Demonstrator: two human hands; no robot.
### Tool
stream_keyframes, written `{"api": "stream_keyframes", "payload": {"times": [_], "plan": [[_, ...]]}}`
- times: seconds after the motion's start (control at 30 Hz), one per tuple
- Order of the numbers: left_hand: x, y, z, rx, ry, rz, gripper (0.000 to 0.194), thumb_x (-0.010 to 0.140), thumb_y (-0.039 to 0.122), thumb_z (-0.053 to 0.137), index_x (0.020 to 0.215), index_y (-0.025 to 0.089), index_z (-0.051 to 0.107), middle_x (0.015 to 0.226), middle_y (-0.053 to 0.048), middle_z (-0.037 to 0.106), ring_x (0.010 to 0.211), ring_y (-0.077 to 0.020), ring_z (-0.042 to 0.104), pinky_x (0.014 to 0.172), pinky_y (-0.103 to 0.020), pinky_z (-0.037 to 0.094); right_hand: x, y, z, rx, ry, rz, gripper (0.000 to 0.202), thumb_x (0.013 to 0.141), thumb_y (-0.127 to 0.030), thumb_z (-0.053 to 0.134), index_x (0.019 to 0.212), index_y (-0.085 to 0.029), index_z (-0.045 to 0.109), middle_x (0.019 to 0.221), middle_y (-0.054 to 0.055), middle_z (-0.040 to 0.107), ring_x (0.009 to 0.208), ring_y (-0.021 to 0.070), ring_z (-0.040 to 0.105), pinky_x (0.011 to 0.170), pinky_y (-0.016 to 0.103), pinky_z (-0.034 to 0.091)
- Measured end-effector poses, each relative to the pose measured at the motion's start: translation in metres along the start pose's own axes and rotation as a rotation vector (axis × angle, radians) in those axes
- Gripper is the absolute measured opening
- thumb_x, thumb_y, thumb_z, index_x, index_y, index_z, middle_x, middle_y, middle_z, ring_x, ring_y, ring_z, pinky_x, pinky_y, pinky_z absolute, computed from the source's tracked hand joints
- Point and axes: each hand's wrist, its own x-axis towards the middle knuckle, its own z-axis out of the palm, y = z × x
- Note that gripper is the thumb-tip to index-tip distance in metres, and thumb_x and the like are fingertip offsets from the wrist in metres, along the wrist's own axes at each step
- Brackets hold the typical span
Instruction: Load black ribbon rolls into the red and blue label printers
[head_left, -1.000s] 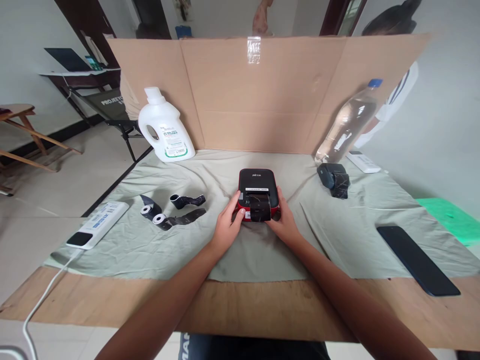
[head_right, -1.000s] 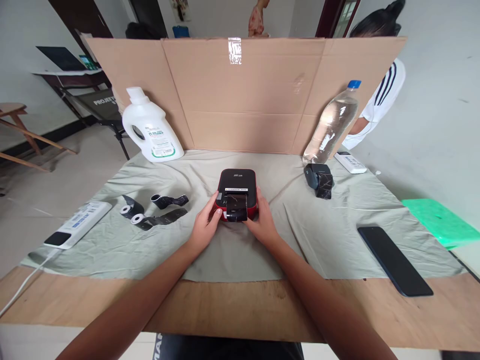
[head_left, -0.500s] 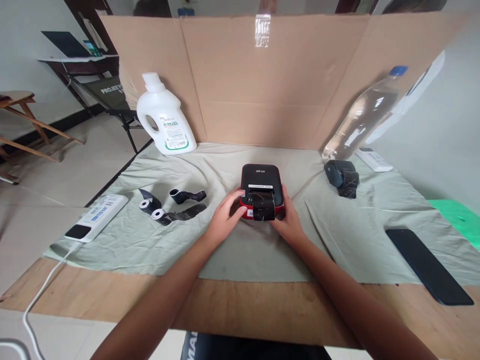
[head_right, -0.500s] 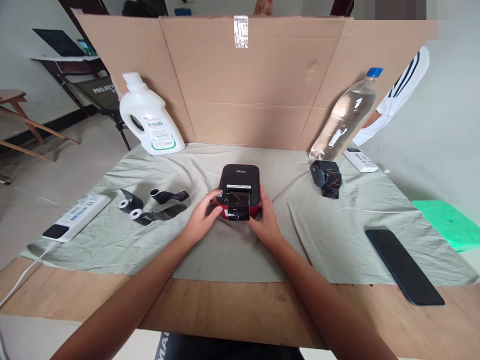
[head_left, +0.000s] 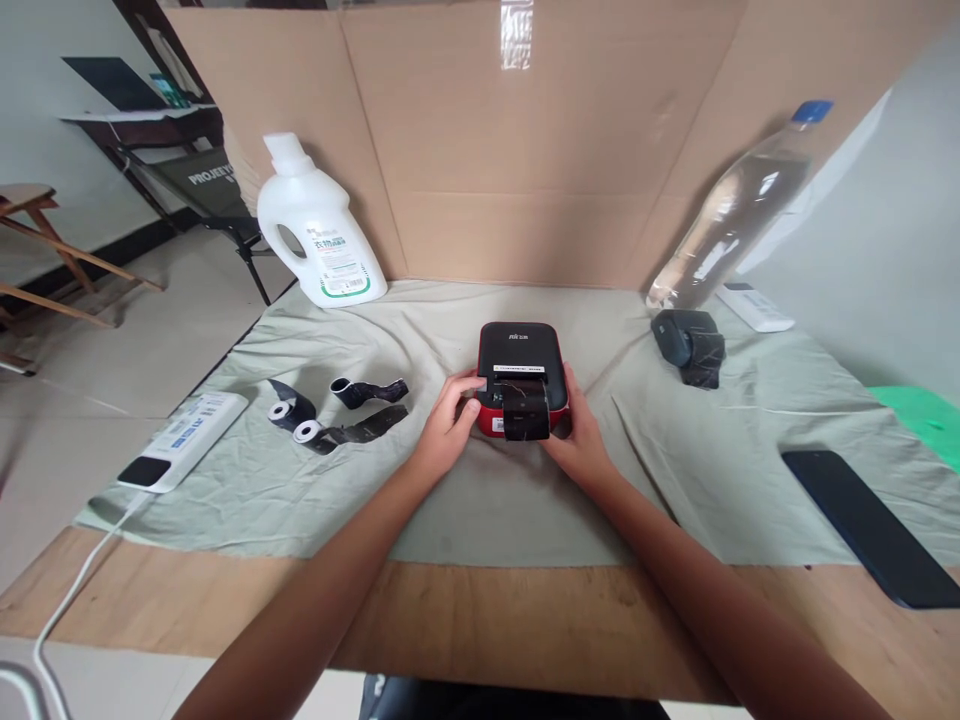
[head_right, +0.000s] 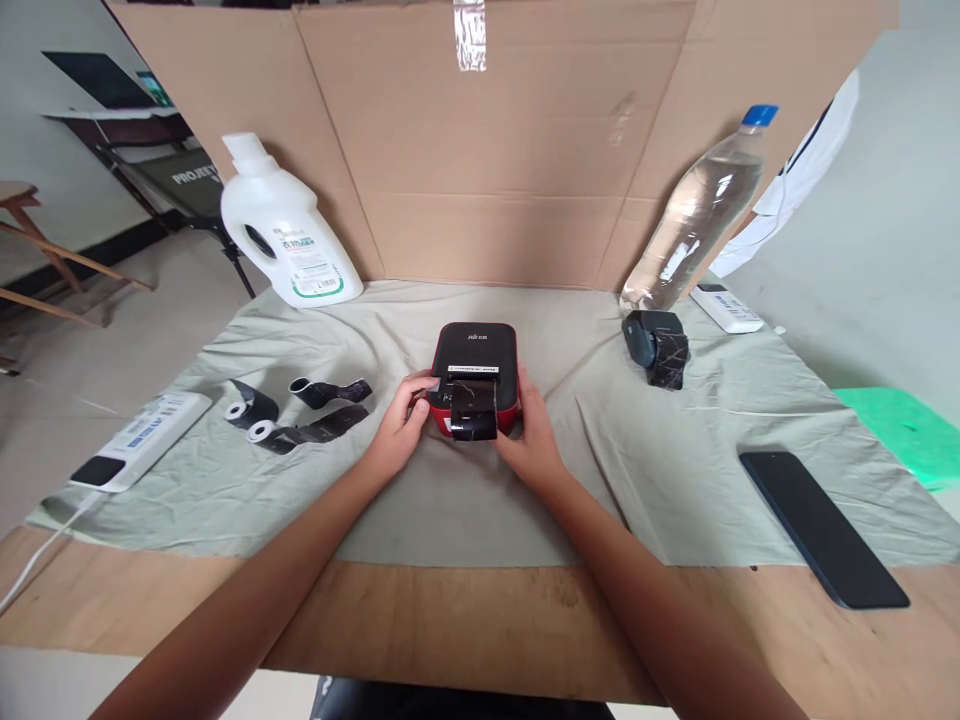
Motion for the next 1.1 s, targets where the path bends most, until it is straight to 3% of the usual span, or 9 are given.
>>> {"api": "stream_keyframes", "payload": {"times": [0.23, 0.4, 0.53, 0.63, 0.73, 0.87, 0.93, 1.03, 1.1], "plan": [[0.003, -0.002, 0.006, 0.044, 0.058, -0.003, 0.035, 0.103, 0.044, 0.035, 0.116, 0.024, 0.060, 0.137, -0.009, 0.056, 0.133, -0.0213, 0.051, 0.114, -0.042, 0.040, 0.002, -0.002, 0.001, 0.010, 0.009, 0.037, 0.093, 0.081, -0.036, 0.069, 0.159, -0.036, 0.018, 0.158, 0.007, 0.040, 0.145, 0.0297, 0.039, 0.116, 0.047, 0.039], [0.001, 0.003, 0.002, -0.040, 0.053, 0.069, 0.044, 0.104, 0.046, 0.030, 0.123, 0.022, 0.062, 0.144, -0.010, 0.053, 0.136, -0.0222, 0.049, 0.115, -0.042, 0.039, 0.000, -0.010, -0.002, 0.086, -0.015, 0.119, 0.075, 0.090, -0.043, 0.057, 0.157, -0.028, 0.028, 0.159, 0.009, 0.039, 0.145, 0.0258, 0.040, 0.113, 0.043, 0.043], [-0.004, 0.007, -0.002, -0.087, 0.053, 0.051, 0.049, 0.104, 0.048, 0.030, 0.129, 0.022, 0.062, 0.147, -0.010, 0.052, 0.137, -0.0230, 0.049, 0.115, -0.043, 0.040, 0.006, -0.021, -0.015, 0.064, 0.057, 0.047, 0.050, 0.099, -0.038, 0.036, 0.145, -0.026, 0.050, 0.152, 0.006, 0.049, 0.141, 0.0214, 0.044, 0.118, 0.044, 0.034], [-0.005, 0.007, -0.003, -0.101, 0.059, 0.054, 0.051, 0.104, 0.048, 0.029, 0.132, 0.020, 0.062, 0.145, -0.010, 0.056, 0.137, -0.0221, 0.050, 0.118, -0.043, 0.037, 0.033, -0.034, -0.026, -0.078, 0.086, -0.014, 0.040, 0.097, -0.035, 0.039, 0.121, -0.025, 0.069, 0.133, 0.007, 0.065, 0.127, 0.0228, 0.056, 0.110, 0.044, 0.044], [-0.006, 0.007, -0.002, -0.115, 0.070, 0.059, 0.050, 0.105, 0.045, 0.029, 0.133, 0.020, 0.061, 0.143, -0.009, 0.057, 0.136, -0.0208, 0.050, 0.120, -0.041, 0.035, 0.080, -0.048, -0.027, -0.297, -0.120, 0.020, 0.032, 0.092, -0.025, 0.048, 0.108, -0.023, 0.075, 0.110, 0.007, 0.075, 0.107, 0.0227, 0.066, 0.097, 0.038, 0.051], [-0.007, 0.006, -0.003, -0.143, 0.065, 0.065, 0.050, 0.105, 0.043, 0.030, 0.136, 0.019, 0.060, 0.145, -0.009, 0.056, 0.136, -0.0202, 0.051, 0.119, -0.041, 0.036, 0.141, -0.065, -0.010, -0.639, -0.695, 0.147, 0.035, 0.076, -0.007, 0.056, 0.100, -0.021, 0.078, 0.103, 0.005, 0.077, 0.100, 0.0229, 0.069, 0.090, 0.030, 0.052], [-0.008, 0.005, -0.004, -0.149, 0.051, 0.058, 0.050, 0.105, 0.044, 0.030, 0.137, 0.019, 0.059, 0.147, -0.009, 0.055, 0.135, -0.0204, 0.051, 0.119, -0.041, 0.037, 0.158, -0.072, 0.003, -0.766, -0.876, 0.230, 0.031, 0.069, -0.003, 0.060, 0.090, -0.019, 0.078, 0.092, 0.006, 0.078, 0.089, 0.0252, 0.071, 0.081, 0.031, 0.054], [-0.011, 0.005, -0.006, -0.143, 0.035, 0.032, 0.051, 0.105, 0.045, 0.030, 0.140, 0.021, 0.057, 0.147, -0.008, 0.055, 0.135, -0.0213, 0.052, 0.118, -0.042, 0.038, 0.165, -0.081, 0.014, -0.837, -0.920, 0.263, 0.021, 0.064, -0.003, 0.064, 0.076, -0.015, 0.075, 0.076, 0.008, 0.074, 0.075, 0.0275, 0.069, 0.072, 0.036, 0.055], [-0.011, 0.007, -0.007, -0.135, 0.028, 0.020, 0.051, 0.104, 0.047, 0.030, 0.141, 0.021, 0.056, 0.147, -0.007, 0.054, 0.134, -0.0219, 0.053, 0.118, -0.042, 0.039, 0.165, -0.086, 0.013, -0.857, -0.901, 0.253, 0.018, 0.064, -0.004, 0.065, 0.075, -0.015, 0.073, 0.076, 0.009, 0.072, 0.076, 0.0276, 0.068, 0.072, 0.037, 0.054]]}}
